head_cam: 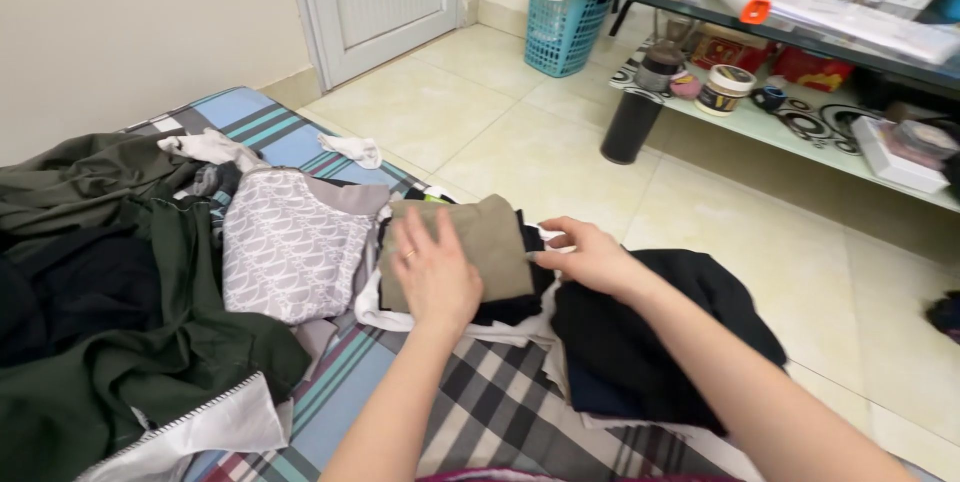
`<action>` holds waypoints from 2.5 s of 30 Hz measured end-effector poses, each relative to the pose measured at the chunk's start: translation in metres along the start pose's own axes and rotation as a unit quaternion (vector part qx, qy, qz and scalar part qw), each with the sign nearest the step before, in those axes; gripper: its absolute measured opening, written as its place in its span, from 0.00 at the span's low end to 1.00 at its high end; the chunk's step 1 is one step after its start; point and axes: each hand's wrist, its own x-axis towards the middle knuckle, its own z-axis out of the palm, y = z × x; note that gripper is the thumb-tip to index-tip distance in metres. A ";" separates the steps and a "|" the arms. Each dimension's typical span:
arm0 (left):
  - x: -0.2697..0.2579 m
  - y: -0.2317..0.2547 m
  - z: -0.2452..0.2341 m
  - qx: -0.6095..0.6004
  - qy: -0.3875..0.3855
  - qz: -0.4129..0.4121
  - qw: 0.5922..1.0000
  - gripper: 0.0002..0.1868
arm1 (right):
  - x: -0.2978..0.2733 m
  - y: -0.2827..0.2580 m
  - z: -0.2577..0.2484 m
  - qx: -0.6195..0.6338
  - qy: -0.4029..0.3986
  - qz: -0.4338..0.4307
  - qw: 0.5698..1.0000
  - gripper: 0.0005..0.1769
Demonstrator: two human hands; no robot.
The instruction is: Folding and stacking various articles of clothing on a bed.
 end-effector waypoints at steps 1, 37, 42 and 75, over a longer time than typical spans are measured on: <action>-0.005 0.012 -0.004 -0.003 0.000 0.004 1.000 0.45 | -0.012 0.010 -0.015 -0.001 0.005 0.002 1.000 0.38; -0.076 0.167 0.041 -0.459 -0.345 -0.214 0.790 0.28 | -0.101 0.175 -0.108 0.334 0.079 0.046 0.938 0.32; -0.071 0.189 0.020 -0.649 -0.407 -0.322 0.556 0.39 | -0.106 0.153 -0.112 0.419 0.098 -0.004 0.903 0.35; 0.039 0.017 -0.048 -0.832 -0.250 -0.188 0.459 0.23 | -0.041 -0.019 -0.038 0.564 0.045 -0.013 0.824 0.33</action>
